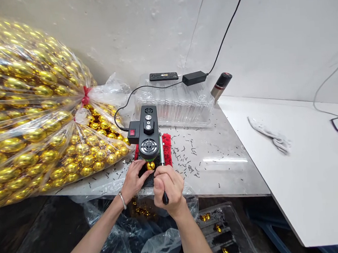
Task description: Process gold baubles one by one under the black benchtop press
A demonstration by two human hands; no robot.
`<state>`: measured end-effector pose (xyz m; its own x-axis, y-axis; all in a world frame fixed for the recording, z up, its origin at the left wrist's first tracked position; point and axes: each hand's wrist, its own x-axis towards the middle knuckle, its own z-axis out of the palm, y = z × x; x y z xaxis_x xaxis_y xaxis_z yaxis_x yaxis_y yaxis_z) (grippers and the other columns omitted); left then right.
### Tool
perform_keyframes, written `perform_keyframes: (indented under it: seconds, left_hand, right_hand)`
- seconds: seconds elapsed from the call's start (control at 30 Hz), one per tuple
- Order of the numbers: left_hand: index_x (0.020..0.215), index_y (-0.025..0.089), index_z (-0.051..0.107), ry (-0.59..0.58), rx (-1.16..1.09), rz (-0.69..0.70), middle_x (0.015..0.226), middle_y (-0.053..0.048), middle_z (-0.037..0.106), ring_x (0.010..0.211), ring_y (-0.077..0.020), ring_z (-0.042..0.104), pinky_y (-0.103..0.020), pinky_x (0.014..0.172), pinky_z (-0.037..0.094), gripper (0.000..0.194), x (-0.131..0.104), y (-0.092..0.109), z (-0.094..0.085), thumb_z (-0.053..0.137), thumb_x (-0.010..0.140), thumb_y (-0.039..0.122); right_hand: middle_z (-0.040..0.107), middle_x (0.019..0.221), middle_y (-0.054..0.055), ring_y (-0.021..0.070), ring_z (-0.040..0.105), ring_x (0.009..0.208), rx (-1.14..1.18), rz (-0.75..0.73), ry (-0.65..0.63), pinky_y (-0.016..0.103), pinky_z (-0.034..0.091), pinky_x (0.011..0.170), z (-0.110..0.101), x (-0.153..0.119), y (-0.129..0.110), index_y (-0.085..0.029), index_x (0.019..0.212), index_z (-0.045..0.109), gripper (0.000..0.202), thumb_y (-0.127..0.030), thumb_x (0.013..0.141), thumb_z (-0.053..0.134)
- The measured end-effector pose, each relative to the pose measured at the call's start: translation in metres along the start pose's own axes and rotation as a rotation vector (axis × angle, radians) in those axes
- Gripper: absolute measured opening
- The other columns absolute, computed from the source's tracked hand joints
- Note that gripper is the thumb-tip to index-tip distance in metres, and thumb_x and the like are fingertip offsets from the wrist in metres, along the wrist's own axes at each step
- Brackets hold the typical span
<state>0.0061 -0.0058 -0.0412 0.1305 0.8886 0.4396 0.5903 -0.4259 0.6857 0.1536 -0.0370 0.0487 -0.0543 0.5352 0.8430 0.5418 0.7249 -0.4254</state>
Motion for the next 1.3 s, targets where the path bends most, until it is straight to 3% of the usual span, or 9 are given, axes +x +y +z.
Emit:
perform_keyframes:
  seconds: [0.13, 0.4, 0.5, 0.67, 0.77, 0.9, 1.03, 1.2, 1.3]
  left_hand:
    - [0.112, 0.021, 0.061, -0.018, 0.004, -0.026, 0.099, -0.008, 0.066, 0.096, -0.0232, 0.058, -0.04, 0.085, 0.048, 0.029, 0.0, 0.0, 0.0, 0.061, 0.086, 0.034]
    - [0.11, 0.021, 0.061, -0.003, 0.001, -0.043, 0.1, -0.008, 0.065, 0.097, -0.0236, 0.059, -0.041, 0.087, 0.048, 0.027, -0.001, 0.0, 0.001, 0.061, 0.086, 0.034]
    - [0.11, 0.02, 0.061, 0.006, -0.003, -0.033, 0.1, -0.008, 0.065, 0.097, -0.0233, 0.059, -0.039, 0.086, 0.049, 0.028, -0.001, 0.0, 0.001, 0.061, 0.086, 0.033]
    - [0.11, 0.019, 0.061, 0.01, -0.008, -0.02, 0.1, -0.009, 0.065, 0.097, -0.0234, 0.059, -0.04, 0.086, 0.048, 0.028, -0.002, -0.001, 0.001, 0.062, 0.085, 0.032]
    - [0.11, 0.019, 0.062, 0.015, -0.022, -0.029, 0.1, -0.009, 0.066, 0.097, -0.0233, 0.059, -0.041, 0.087, 0.048, 0.028, -0.001, -0.002, 0.002, 0.064, 0.084, 0.031]
    - [0.108, 0.021, 0.064, 0.025, -0.063, -0.073, 0.099, -0.007, 0.066, 0.096, -0.0228, 0.06, -0.041, 0.086, 0.05, 0.027, 0.002, 0.001, 0.0, 0.064, 0.083, 0.032]
    - [0.11, 0.022, 0.062, 0.06, -0.062, -0.071, 0.102, -0.009, 0.066, 0.099, -0.024, 0.06, -0.043, 0.087, 0.05, 0.028, -0.015, 0.012, -0.012, 0.062, 0.085, 0.035]
    - [0.117, 0.024, 0.058, -0.084, 0.017, 0.126, 0.106, -0.01, 0.068, 0.102, -0.0271, 0.06, -0.045, 0.087, 0.048, 0.042, -0.054, 0.03, -0.033, 0.066, 0.08, 0.044]
    - [0.117, 0.023, 0.058, -0.026, 0.085, 0.187, 0.109, -0.01, 0.068, 0.104, -0.0265, 0.06, -0.044, 0.088, 0.048, 0.035, -0.037, 0.033, -0.048, 0.058, 0.087, 0.041]
  right_hand:
    - [0.055, 0.07, 0.003, 0.013, 0.051, 0.062, -0.035, -0.052, 0.004, 0.029, 0.045, 0.058, 0.01, -0.02, 0.014, -0.019, 0.07, 0.049, 0.028, -0.021, 0.093, 0.034]
    - [0.054, 0.07, 0.0, 0.0118, 0.053, 0.057, 0.014, -0.084, 0.189, 0.033, 0.047, 0.061, 0.031, -0.041, 0.031, -0.021, 0.069, 0.047, 0.031, -0.025, 0.095, 0.032]
    - [0.053, 0.071, 0.0, 0.012, 0.057, 0.06, 0.026, -0.068, 0.183, 0.033, 0.05, 0.063, 0.031, -0.04, 0.03, -0.021, 0.07, 0.047, 0.031, -0.026, 0.096, 0.03]
    - [0.055, 0.072, 0.0, 0.0128, 0.06, 0.065, -0.036, -0.102, 0.057, 0.034, 0.051, 0.068, 0.026, -0.039, 0.028, -0.021, 0.072, 0.048, 0.028, -0.023, 0.095, 0.032]
    - [0.053, 0.07, 0.0, 0.0124, 0.056, 0.063, -0.022, -0.086, 0.091, 0.031, 0.049, 0.062, 0.023, -0.03, 0.019, -0.02, 0.07, 0.046, 0.029, -0.021, 0.094, 0.031]
    - [0.051, 0.065, 0.0, 0.0118, 0.052, 0.061, 0.032, 0.079, 0.154, 0.027, 0.042, 0.056, 0.011, 0.005, -0.004, -0.02, 0.063, 0.044, 0.029, -0.014, 0.091, 0.037]
    - [0.048, 0.062, -0.001, 0.0119, 0.051, 0.063, 0.08, 0.225, 0.08, 0.027, 0.04, 0.059, -0.002, 0.039, -0.024, -0.02, 0.061, 0.042, 0.031, -0.013, 0.091, 0.039]
    - [0.048, 0.062, -0.001, 0.0119, 0.05, 0.062, 0.072, 0.184, 0.099, 0.027, 0.039, 0.059, -0.001, 0.04, -0.026, -0.02, 0.061, 0.043, 0.031, -0.012, 0.091, 0.039]
    - [0.049, 0.062, -0.001, 0.0123, 0.051, 0.064, 0.067, 0.156, 0.109, 0.027, 0.04, 0.06, 0.002, 0.033, -0.024, -0.02, 0.062, 0.043, 0.03, -0.01, 0.09, 0.039]
